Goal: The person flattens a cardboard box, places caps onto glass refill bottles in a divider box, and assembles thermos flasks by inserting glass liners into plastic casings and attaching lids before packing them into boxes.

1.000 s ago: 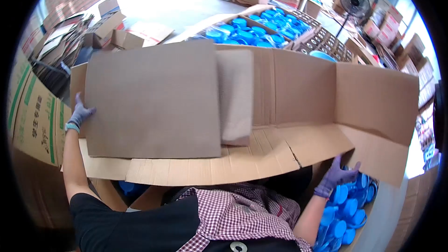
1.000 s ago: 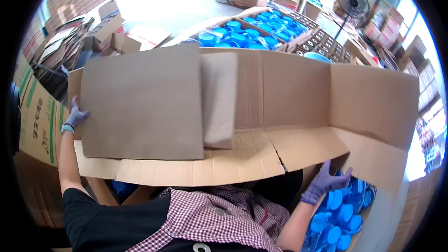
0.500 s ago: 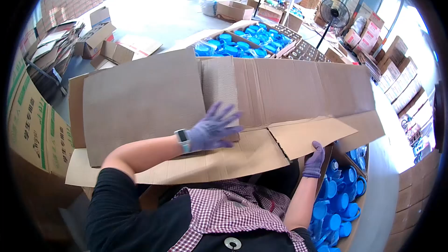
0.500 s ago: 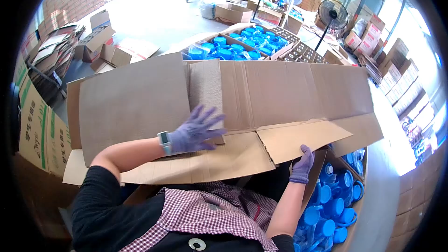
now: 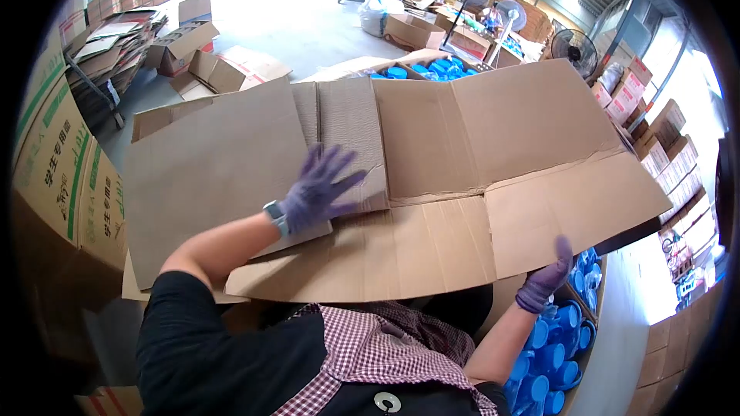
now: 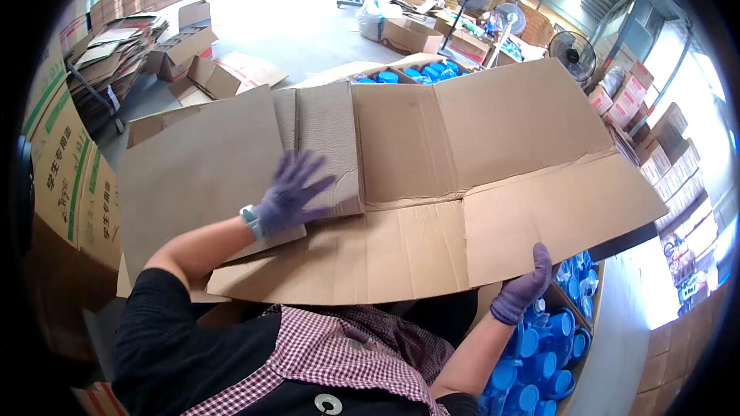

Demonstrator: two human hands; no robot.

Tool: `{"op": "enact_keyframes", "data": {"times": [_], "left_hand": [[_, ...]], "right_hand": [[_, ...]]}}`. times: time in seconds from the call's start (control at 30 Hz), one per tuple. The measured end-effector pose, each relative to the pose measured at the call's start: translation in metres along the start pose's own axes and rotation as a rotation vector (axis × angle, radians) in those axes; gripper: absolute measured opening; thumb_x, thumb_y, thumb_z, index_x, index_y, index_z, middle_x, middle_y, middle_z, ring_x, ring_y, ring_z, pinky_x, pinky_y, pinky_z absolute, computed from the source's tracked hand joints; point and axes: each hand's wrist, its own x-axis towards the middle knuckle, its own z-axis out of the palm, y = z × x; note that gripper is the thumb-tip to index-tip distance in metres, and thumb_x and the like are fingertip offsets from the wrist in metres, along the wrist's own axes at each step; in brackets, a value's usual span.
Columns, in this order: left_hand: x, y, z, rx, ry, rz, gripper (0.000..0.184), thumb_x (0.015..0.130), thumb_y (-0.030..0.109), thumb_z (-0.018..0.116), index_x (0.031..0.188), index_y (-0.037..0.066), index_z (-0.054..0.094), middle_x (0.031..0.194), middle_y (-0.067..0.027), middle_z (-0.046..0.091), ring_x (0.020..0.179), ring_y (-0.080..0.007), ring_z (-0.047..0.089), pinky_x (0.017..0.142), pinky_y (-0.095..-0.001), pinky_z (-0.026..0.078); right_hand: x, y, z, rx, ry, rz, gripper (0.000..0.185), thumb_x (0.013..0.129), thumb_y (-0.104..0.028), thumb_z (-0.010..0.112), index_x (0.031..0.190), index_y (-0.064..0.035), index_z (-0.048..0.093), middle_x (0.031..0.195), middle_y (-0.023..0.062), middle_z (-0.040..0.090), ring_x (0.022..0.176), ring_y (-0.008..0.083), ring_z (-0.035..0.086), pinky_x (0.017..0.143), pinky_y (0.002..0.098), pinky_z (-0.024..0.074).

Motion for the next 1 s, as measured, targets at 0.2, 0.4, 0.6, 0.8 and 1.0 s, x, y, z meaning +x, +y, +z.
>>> {"op": "enact_keyframes", "data": {"times": [0.2,0.4,0.6,0.8,1.0], "left_hand": [[-0.042,-0.021,0.024,-0.09,-0.093,-0.524,0.071,0.097,0.055,0.056,0.155,0.017,0.045,0.158,-0.0224,0.039,0.149,-0.0475,0.029,0.121,-0.0683,0.013],[0.001,-0.027,0.027,-0.155,-0.074,-0.601,0.079,0.093,0.064,0.058,0.157,0.02,0.042,0.162,-0.0196,0.035,0.151,-0.0471,0.025,0.118,-0.0732,0.014],[0.069,-0.041,-0.009,0.074,0.057,-0.209,0.079,0.088,0.065,0.066,0.154,0.026,0.047,0.168,-0.0158,0.023,0.156,-0.0457,0.014,0.116,-0.0754,0.014],[0.106,-0.075,-0.011,-0.349,0.008,-0.188,0.061,0.09,0.059,0.068,0.131,0.014,0.064,0.153,-0.016,0.048,0.145,-0.0434,0.036,0.119,-0.0573,0.03],[0.078,-0.078,-0.009,-0.356,0.102,-0.066,0.043,0.08,0.046,0.082,0.103,0.013,0.069,0.115,-0.0096,0.065,0.121,-0.0368,0.054,0.107,-0.0471,0.045]], "right_hand": [[-0.001,-0.05,0.085,-0.144,-0.295,-0.187,0.041,0.09,-0.01,0.066,0.128,0.0061,0.061,0.129,0.0163,0.063,0.109,0.0291,0.066,0.099,0.04,0.0536],[-0.05,-0.091,0.222,-0.264,-0.669,-0.366,0.068,0.085,-0.005,0.058,0.151,0.0063,0.046,0.144,0.0156,0.059,0.132,0.0232,0.056,0.114,0.0355,0.0393],[-0.028,-0.089,0.267,-0.15,-0.599,-0.401,0.054,0.082,-0.004,0.054,0.135,0.0068,0.06,0.126,0.0117,0.067,0.113,0.021,0.062,0.104,0.033,0.045],[0.012,-0.107,0.28,-0.124,-0.406,-0.516,0.03,0.081,0.0,0.058,0.108,0.0032,0.069,0.11,0.0087,0.067,0.1,0.0203,0.062,0.094,0.0309,0.0475],[0.102,-0.11,0.183,-0.484,-0.263,-0.581,0.011,0.084,-0.002,0.068,0.091,-0.0004,0.076,0.117,0.0137,0.067,0.102,0.0261,0.068,0.093,0.0345,0.056]]}}
